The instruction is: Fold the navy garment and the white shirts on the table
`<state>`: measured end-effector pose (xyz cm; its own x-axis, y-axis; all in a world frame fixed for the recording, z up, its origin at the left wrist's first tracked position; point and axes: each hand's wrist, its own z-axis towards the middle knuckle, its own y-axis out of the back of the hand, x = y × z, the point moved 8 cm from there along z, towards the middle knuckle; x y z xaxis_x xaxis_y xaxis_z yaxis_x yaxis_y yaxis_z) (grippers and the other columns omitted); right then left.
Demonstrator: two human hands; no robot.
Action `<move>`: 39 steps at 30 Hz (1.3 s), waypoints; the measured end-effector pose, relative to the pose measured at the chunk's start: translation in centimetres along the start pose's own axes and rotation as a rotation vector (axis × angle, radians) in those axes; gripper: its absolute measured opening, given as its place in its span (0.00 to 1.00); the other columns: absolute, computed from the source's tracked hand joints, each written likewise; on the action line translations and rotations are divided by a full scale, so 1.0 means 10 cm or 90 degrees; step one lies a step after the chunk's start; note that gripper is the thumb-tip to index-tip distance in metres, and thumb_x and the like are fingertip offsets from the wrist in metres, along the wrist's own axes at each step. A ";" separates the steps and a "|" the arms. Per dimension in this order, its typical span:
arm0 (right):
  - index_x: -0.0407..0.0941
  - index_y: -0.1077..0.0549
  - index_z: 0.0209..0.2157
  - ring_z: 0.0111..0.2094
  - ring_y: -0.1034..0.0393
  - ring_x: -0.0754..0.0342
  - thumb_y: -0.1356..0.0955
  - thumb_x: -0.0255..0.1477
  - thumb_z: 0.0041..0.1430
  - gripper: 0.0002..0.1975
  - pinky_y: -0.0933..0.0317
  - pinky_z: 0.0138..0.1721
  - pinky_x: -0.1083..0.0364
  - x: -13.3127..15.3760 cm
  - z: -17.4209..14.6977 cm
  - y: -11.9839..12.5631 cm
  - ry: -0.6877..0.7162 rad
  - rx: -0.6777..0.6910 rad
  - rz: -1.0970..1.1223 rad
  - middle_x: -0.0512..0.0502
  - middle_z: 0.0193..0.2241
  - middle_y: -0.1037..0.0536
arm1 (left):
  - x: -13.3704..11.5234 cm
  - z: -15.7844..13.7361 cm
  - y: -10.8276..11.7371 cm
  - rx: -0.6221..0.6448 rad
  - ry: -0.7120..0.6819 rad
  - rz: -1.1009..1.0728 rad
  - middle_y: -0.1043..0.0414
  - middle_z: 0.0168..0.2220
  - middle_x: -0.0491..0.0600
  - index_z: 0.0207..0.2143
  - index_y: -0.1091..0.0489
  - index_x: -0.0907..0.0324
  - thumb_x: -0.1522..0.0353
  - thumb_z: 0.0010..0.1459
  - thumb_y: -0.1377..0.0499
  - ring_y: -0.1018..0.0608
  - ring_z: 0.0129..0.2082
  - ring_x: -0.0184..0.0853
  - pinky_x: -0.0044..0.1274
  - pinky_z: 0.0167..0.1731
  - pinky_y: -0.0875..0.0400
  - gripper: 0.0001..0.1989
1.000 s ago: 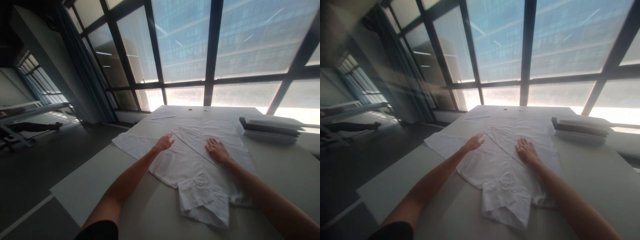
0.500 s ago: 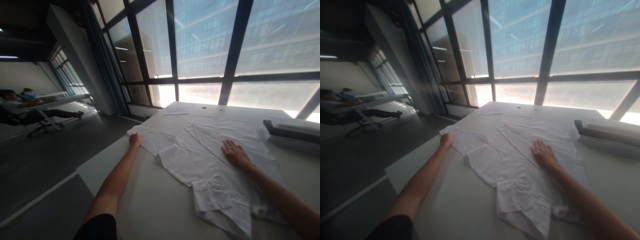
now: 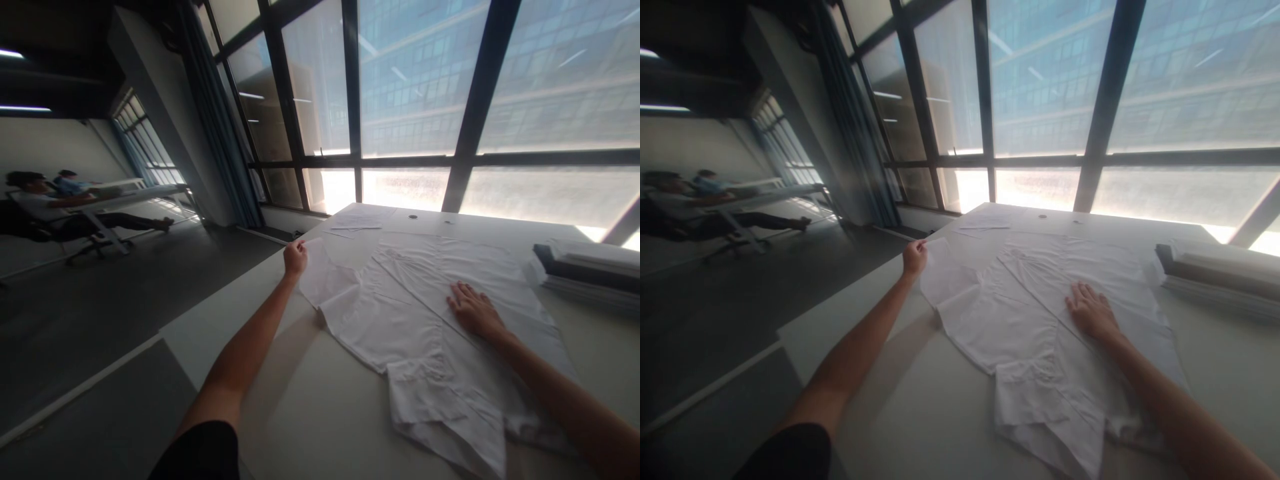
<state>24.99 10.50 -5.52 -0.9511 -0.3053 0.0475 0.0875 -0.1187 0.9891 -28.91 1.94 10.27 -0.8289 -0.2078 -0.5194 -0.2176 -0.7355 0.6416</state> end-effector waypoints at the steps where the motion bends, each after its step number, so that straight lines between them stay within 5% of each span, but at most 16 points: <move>1: 0.38 0.44 0.70 0.72 0.54 0.44 0.51 0.41 0.72 0.34 0.54 0.68 0.39 0.00 0.00 0.01 0.000 -0.001 -0.002 0.38 0.72 0.46 | -0.22 -0.02 -0.02 -0.009 -0.027 -0.033 0.21 0.47 0.58 0.49 0.25 0.64 0.75 0.60 0.49 0.20 0.47 0.39 0.28 0.51 0.26 0.18; 6: 0.38 0.45 0.71 0.72 0.54 0.45 0.51 0.40 0.72 0.33 0.55 0.68 0.39 0.01 -0.01 0.02 -0.002 0.002 -0.004 0.38 0.72 0.46 | -1.50 -0.52 -0.29 0.017 -0.199 -0.260 0.22 0.42 0.54 0.46 0.25 0.61 0.77 0.58 0.45 0.21 0.42 0.38 0.31 0.50 0.26 0.15; 10: 0.39 0.45 0.71 0.72 0.55 0.44 0.50 0.40 0.72 0.33 0.56 0.68 0.39 0.01 0.00 0.02 -0.008 0.008 0.005 0.39 0.72 0.47 | -2.32 -1.38 -0.82 0.224 -0.300 -0.275 0.24 0.42 0.54 0.52 0.27 0.60 0.77 0.59 0.44 0.22 0.45 0.39 0.32 0.53 0.28 0.19; 14: 0.40 0.45 0.71 0.72 0.55 0.44 0.50 0.40 0.72 0.32 0.56 0.68 0.39 0.01 0.00 0.03 -0.007 0.008 0.017 0.38 0.72 0.47 | -2.73 -2.33 -1.16 0.463 -0.465 -0.263 0.26 0.48 0.55 0.54 0.26 0.59 0.67 0.62 0.39 0.23 0.50 0.42 0.33 0.55 0.28 0.18; 17: 0.40 0.44 0.70 0.72 0.55 0.44 0.49 0.40 0.72 0.32 0.56 0.68 0.39 0.02 0.01 0.03 -0.005 0.005 0.025 0.38 0.72 0.46 | -2.72 -2.54 -1.06 0.473 -0.516 -0.220 0.28 0.52 0.56 0.54 0.27 0.59 0.65 0.65 0.41 0.25 0.54 0.43 0.33 0.58 0.31 0.17; 20: 0.40 0.43 0.70 0.71 0.53 0.44 0.48 0.40 0.72 0.31 0.55 0.68 0.40 0.02 0.02 0.04 -0.008 -0.003 0.026 0.37 0.71 0.44 | -2.49 -2.28 -0.88 0.399 -0.484 -0.112 0.30 0.55 0.56 0.56 0.28 0.58 0.68 0.65 0.43 0.26 0.55 0.43 0.33 0.58 0.33 0.17; 24: 0.40 0.41 0.69 0.71 0.52 0.44 0.47 0.38 0.72 0.31 0.55 0.68 0.40 0.03 0.02 0.06 -0.011 -0.013 0.027 0.37 0.71 0.44 | -1.86 -1.64 -0.76 0.310 -0.275 0.120 0.30 0.52 0.63 0.58 0.30 0.60 0.64 0.66 0.43 0.24 0.52 0.51 0.39 0.54 0.31 0.20; 29: 0.40 0.40 0.69 0.71 0.51 0.43 0.46 0.38 0.72 0.30 0.55 0.68 0.41 0.07 -0.01 0.12 -0.009 -0.017 0.029 0.37 0.70 0.43 | -1.28 -1.36 -0.98 0.414 -0.106 0.103 0.24 0.46 0.66 0.53 0.26 0.62 0.57 0.67 0.46 0.22 0.51 0.54 0.44 0.52 0.30 0.21; 34: 0.39 0.37 0.67 0.70 0.49 0.42 0.44 0.37 0.71 0.29 0.54 0.68 0.40 0.05 0.00 0.19 -0.019 -0.021 0.065 0.35 0.69 0.41 | -1.36 -1.35 -1.16 0.415 -0.123 0.002 0.25 0.54 0.61 0.59 0.30 0.62 0.63 0.66 0.45 0.24 0.56 0.45 0.33 0.56 0.30 0.22; 39: 0.38 0.35 0.65 0.67 0.42 0.45 0.39 0.36 0.67 0.30 0.48 0.67 0.46 0.32 0.02 0.37 0.027 -0.082 0.275 0.32 0.65 0.34 | -1.79 -1.58 -1.07 0.361 -0.265 -0.208 0.42 0.68 0.63 0.69 0.44 0.67 0.68 0.64 0.46 0.40 0.70 0.43 0.35 0.68 0.45 0.32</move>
<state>22.24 9.23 -1.66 -0.8066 -0.3909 0.4433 0.5121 -0.0876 0.8545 -3.60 3.31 3.75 -0.7782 0.3044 -0.5493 -0.6220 -0.2522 0.7413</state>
